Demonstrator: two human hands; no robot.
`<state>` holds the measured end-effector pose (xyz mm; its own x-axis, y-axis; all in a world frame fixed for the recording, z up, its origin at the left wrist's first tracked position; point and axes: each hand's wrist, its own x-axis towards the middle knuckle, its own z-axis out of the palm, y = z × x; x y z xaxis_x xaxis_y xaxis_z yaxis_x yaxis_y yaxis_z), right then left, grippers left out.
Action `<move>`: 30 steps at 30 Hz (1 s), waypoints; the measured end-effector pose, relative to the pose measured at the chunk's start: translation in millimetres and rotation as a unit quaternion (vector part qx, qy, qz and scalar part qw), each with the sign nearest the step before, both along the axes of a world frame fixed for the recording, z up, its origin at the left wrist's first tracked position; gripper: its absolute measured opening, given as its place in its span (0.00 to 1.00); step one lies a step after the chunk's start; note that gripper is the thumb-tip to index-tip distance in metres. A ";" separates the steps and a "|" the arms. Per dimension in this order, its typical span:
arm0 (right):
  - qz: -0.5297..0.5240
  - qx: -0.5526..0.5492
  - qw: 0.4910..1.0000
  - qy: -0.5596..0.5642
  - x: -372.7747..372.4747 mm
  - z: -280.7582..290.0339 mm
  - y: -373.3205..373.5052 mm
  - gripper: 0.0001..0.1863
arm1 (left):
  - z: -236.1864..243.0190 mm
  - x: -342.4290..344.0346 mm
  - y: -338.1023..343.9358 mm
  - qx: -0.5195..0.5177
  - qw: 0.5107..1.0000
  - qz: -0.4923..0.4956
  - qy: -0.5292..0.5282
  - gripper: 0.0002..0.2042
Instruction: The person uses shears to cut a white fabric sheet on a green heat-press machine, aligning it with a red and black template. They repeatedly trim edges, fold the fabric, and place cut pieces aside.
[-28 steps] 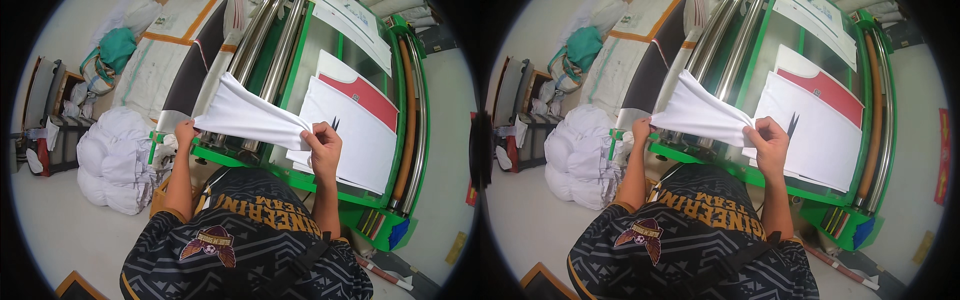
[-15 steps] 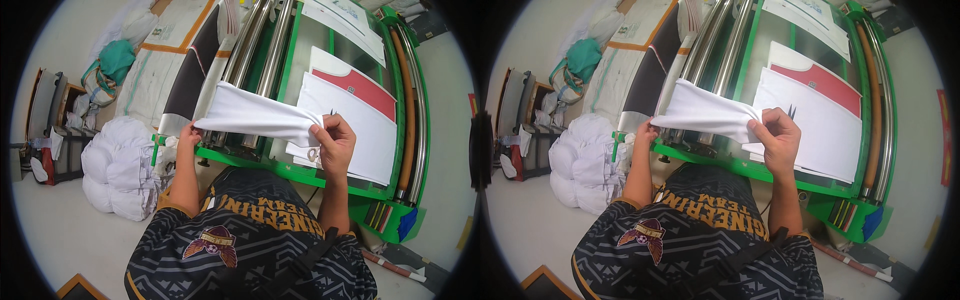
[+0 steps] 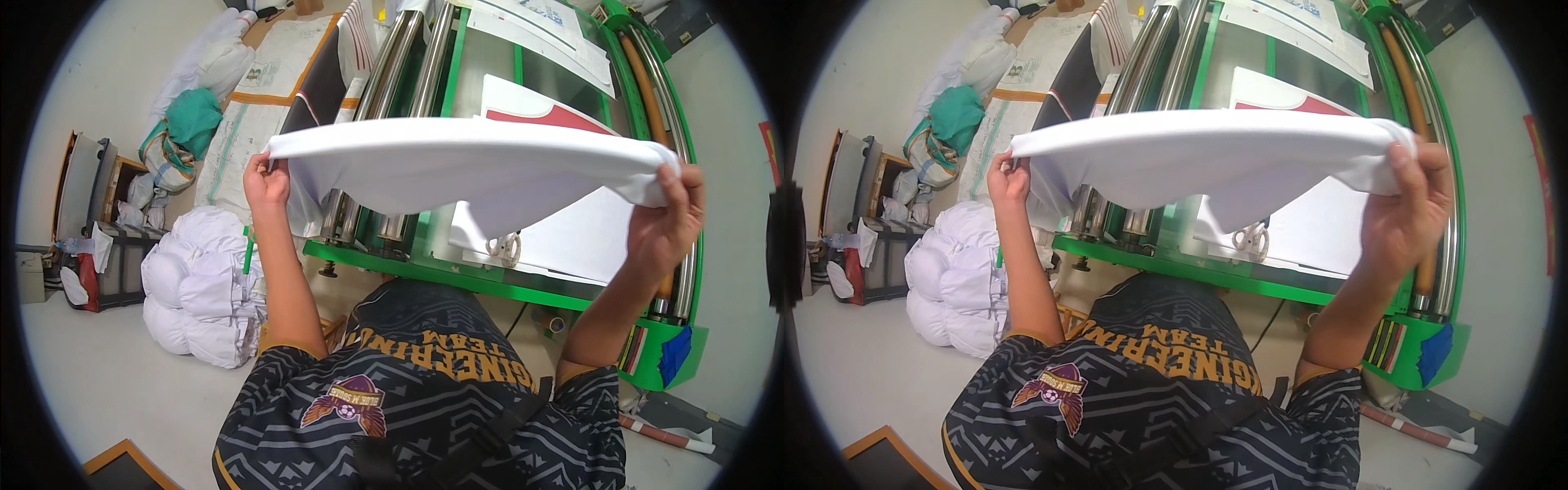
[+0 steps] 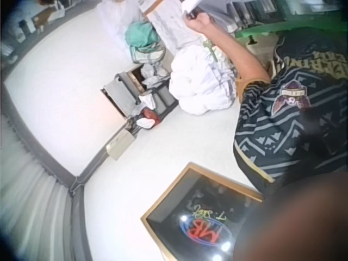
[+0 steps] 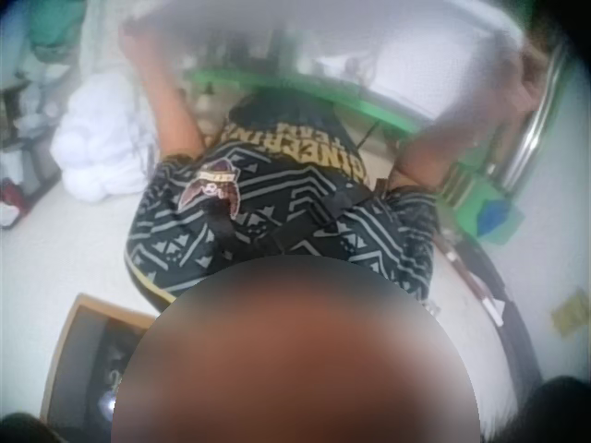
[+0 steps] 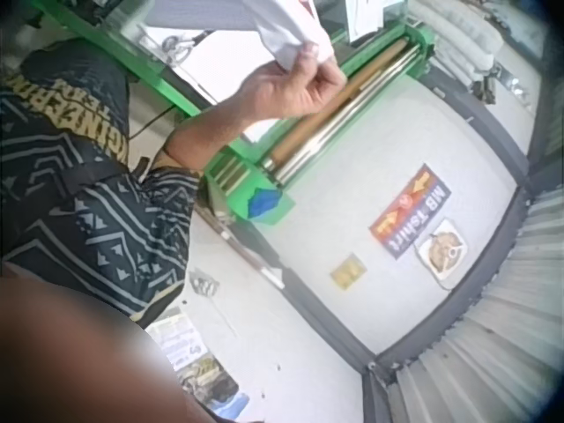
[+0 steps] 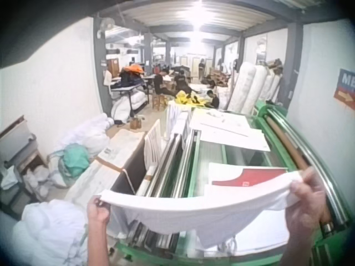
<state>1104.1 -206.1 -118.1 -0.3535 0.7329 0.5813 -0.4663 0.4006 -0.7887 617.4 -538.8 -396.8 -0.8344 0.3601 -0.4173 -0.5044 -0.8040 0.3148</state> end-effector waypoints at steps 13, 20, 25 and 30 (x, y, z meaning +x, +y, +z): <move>-0.092 0.083 0.992 0.025 129.3 44.5 77.0 0.04 | -45.9 5.7 61.8 0.085 0.964 -0.250 0.000 0.06; -0.183 -0.066 0.980 -0.039 180.9 32.3 226.7 0.06 | 100.8 34.9 169.9 -0.016 0.977 -0.158 0.142 0.09; -0.194 -0.185 0.963 0.007 189.4 19.3 291.6 0.10 | 185.7 16.5 230.9 0.037 0.937 -0.147 0.315 0.08; -0.227 -0.172 0.955 0.079 249.0 9.4 279.4 0.13 | 220.8 72.4 233.5 0.139 0.888 -0.089 0.428 0.10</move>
<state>1353.1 73.3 -108.6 0.1176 0.9470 0.2990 -0.4305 0.3199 -0.8440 689.8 -305.3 -175.9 -0.7222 0.5082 0.4692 -0.3028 -0.8422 0.4461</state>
